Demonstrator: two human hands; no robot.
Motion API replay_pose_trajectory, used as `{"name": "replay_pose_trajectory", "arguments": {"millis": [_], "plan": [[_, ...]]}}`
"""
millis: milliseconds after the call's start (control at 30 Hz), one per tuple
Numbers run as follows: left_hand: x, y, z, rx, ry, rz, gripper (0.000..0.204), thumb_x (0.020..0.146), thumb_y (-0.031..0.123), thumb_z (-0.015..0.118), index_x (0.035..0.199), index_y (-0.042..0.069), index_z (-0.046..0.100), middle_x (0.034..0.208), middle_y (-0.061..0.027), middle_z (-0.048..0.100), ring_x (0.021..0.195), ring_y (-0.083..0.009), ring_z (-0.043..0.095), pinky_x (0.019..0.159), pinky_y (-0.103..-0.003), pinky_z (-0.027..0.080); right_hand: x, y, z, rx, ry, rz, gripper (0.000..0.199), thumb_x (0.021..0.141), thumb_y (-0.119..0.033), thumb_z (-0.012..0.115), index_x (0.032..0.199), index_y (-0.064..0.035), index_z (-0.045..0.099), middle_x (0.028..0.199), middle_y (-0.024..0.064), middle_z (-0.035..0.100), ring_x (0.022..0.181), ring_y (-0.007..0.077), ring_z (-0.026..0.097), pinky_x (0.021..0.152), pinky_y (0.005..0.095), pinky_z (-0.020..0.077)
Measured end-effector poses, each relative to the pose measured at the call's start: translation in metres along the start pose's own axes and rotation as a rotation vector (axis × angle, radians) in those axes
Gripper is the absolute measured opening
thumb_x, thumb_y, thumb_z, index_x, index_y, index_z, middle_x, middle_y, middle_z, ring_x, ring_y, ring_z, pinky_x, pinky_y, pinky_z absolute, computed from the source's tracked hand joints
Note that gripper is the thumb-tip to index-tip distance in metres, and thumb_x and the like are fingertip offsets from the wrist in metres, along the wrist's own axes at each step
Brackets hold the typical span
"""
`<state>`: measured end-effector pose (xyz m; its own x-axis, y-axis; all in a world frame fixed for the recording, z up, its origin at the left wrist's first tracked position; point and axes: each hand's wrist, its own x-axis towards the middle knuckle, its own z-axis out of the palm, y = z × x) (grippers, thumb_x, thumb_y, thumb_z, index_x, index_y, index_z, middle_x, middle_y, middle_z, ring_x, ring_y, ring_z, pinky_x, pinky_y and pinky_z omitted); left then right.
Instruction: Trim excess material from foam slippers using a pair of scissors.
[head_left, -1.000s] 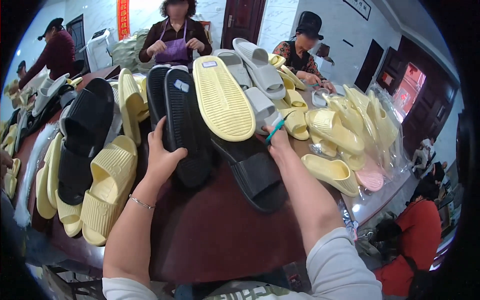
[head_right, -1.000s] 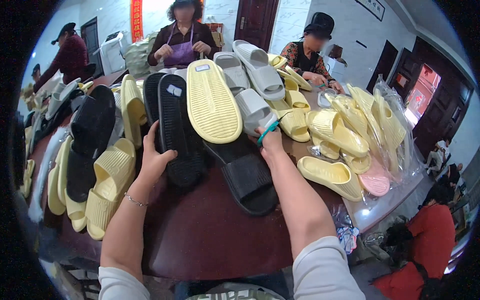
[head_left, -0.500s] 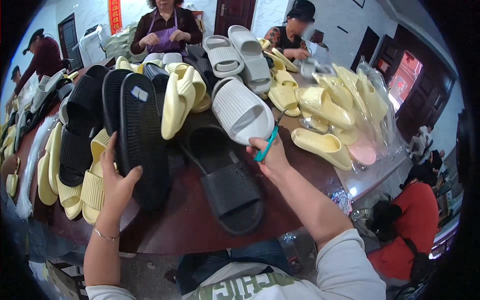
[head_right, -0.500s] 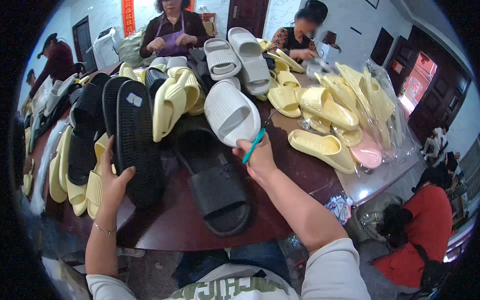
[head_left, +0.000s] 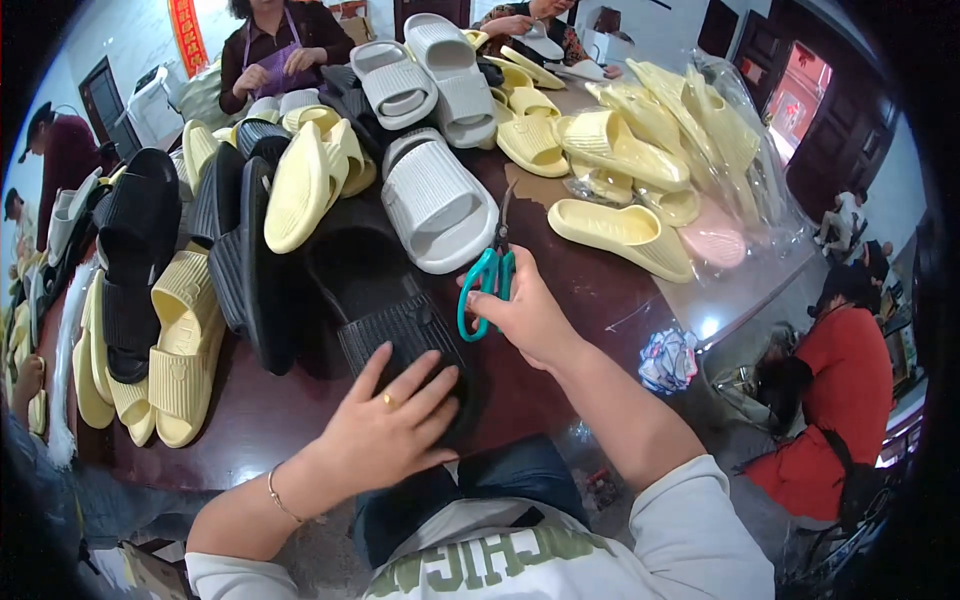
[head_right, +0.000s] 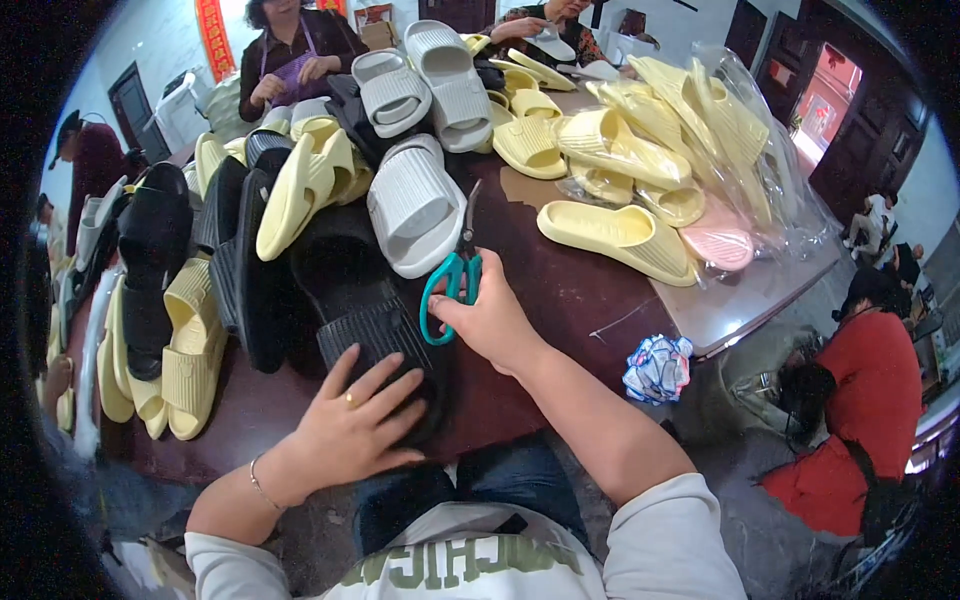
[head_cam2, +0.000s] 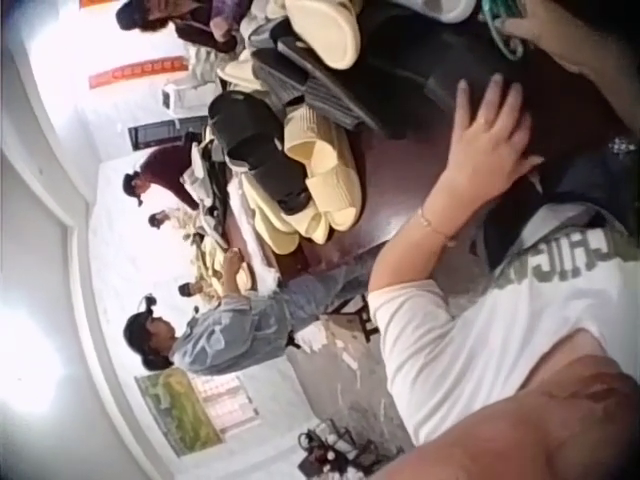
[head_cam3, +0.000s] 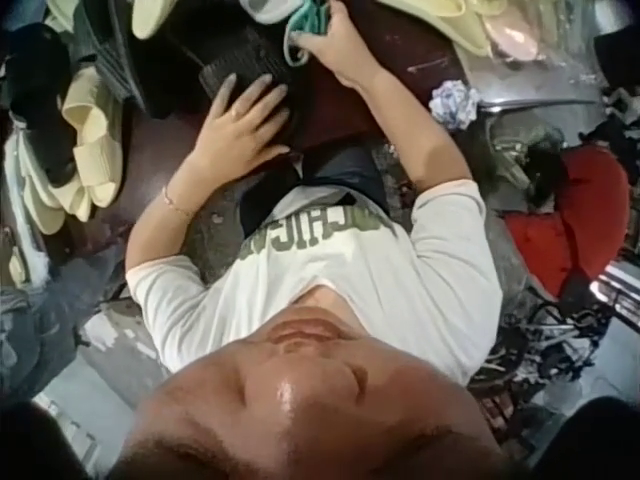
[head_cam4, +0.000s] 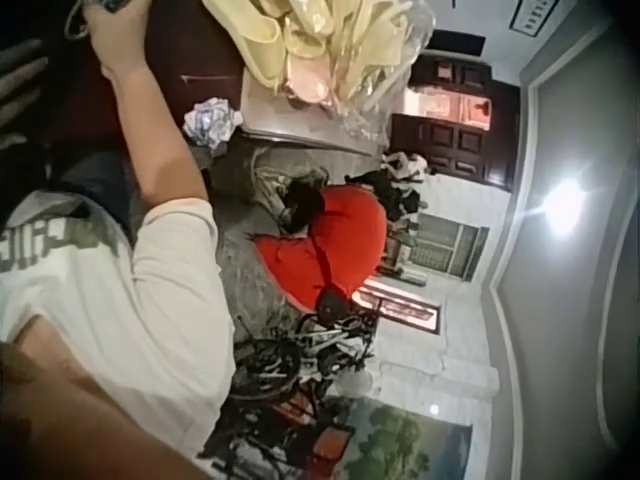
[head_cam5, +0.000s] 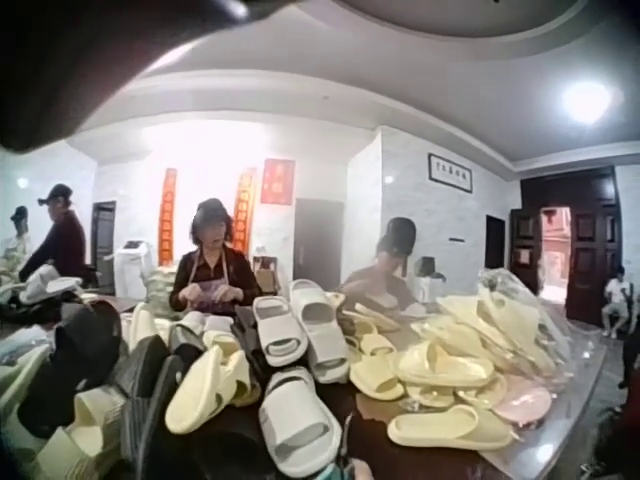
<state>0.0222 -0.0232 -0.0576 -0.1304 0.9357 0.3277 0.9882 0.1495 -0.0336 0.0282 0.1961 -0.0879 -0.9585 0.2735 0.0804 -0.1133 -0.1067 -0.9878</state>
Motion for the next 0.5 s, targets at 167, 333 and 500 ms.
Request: {"name": "replay_pose_trajectory", "arguments": {"millis": [167,333,500], "plan": [[0.007,-0.011,-0.002,0.090,-0.122,-0.181,0.046,0.064,0.031,0.070,0.103,0.009,0.058,0.116,-0.0126,0.049,0.113,-0.0284,0.043,0.097,-0.049,0.029,-0.025,-0.008,-0.012,0.108,-0.048,0.011,0.054,0.077,0.003,0.053,0.122,-0.0059,0.025,0.102,0.0133,0.054,0.082,0.0148,0.056,0.062,0.0284,0.0485],[0.015,0.000,0.002,0.064,0.042,-0.141,0.045,0.067,0.030,0.067,0.106,0.011,0.058,0.115,-0.0088,0.050,0.113,-0.0258,0.044,0.096,-0.045,0.032,-0.034,0.000,-0.011,0.070,-0.047,-0.038,0.056,0.076,0.005,0.050,0.124,-0.0074,0.024,0.102,0.0137,0.053,0.082,0.0147,0.055,0.065,0.0288,0.0484],[0.036,0.020,0.005,0.055,0.236,-0.014,0.050,0.066,0.026,0.068,0.112,0.013,0.056,0.115,-0.0102,0.049,0.109,-0.0283,0.045,0.093,-0.044,0.036,-0.036,0.007,-0.007,0.093,-0.067,-0.054,0.059,0.077,0.005,0.051,0.127,-0.0094,0.022,0.101,0.0130,0.053,0.085,0.0141,0.054,0.072,0.0286,0.0475]]}}
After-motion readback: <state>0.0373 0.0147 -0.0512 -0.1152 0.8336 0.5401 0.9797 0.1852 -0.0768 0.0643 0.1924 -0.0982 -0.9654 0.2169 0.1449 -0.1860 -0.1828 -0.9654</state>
